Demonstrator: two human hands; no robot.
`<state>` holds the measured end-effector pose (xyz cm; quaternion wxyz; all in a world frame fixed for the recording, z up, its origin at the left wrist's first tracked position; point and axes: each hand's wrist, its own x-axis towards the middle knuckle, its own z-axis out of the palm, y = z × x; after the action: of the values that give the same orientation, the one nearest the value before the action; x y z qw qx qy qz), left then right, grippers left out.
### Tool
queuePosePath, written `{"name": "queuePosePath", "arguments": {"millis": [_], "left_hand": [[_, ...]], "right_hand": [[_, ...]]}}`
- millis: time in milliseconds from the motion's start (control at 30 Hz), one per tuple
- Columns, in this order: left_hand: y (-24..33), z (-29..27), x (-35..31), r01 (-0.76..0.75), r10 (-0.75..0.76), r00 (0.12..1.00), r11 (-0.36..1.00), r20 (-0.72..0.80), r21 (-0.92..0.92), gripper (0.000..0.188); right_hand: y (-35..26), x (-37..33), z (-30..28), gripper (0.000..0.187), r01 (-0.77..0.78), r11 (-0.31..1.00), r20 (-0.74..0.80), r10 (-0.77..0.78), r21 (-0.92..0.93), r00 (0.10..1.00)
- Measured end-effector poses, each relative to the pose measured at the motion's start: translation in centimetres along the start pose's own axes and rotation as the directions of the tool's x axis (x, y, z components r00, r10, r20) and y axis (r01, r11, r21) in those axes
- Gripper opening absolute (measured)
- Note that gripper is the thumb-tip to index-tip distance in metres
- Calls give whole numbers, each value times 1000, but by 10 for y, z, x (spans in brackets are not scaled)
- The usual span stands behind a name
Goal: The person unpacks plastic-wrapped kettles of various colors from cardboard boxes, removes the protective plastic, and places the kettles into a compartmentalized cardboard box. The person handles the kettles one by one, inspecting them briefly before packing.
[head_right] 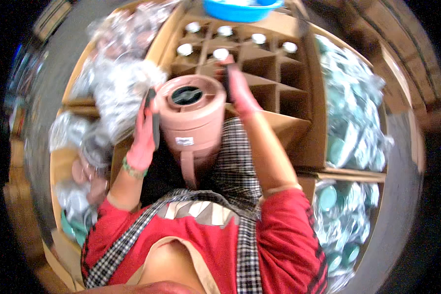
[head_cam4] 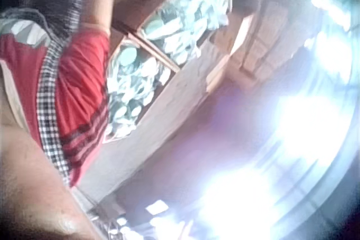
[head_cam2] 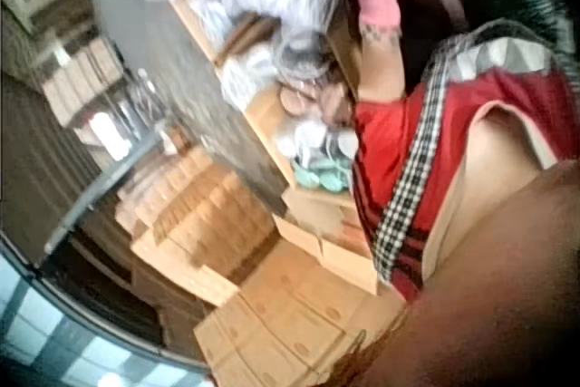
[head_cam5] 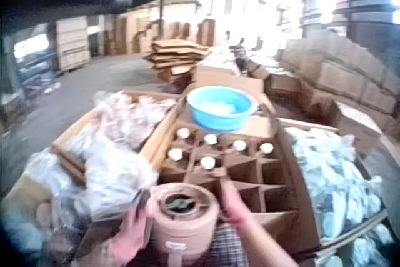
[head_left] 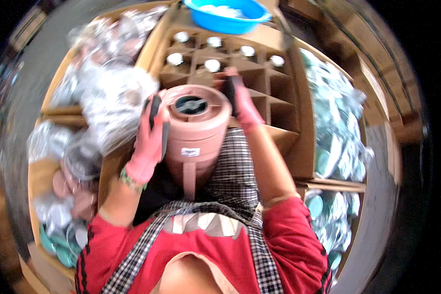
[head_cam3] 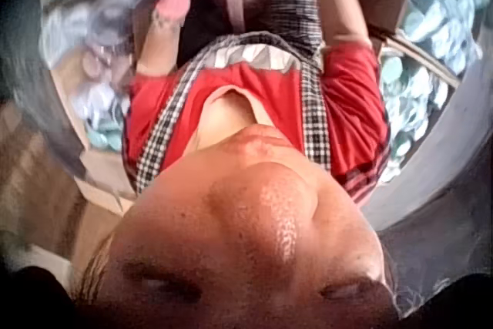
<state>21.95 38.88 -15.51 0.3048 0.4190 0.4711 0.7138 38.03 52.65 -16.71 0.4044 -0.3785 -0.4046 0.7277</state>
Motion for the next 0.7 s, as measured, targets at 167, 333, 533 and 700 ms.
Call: {"name": "queuePosePath", "arguments": {"millis": [167,333,533,700], "left_hand": [[-30,-76,58,458,-362,827,877,431,-142,37],[6,-16,1,127,-132,991,980,28,151,41],[-14,-67,44,457,-410,867,881,283,-123,35],[10,-14,-10,-20,18,1000,956,11,294,34]], "right_hand": [[47,-35,31,31,552,641,227,-520,-533,824],[22,17,-12,45,-114,947,222,46,302,974],[26,-58,37,39,482,773,274,-399,-413,875],[18,7,-7,48,29,997,219,-43,67,975]]}}
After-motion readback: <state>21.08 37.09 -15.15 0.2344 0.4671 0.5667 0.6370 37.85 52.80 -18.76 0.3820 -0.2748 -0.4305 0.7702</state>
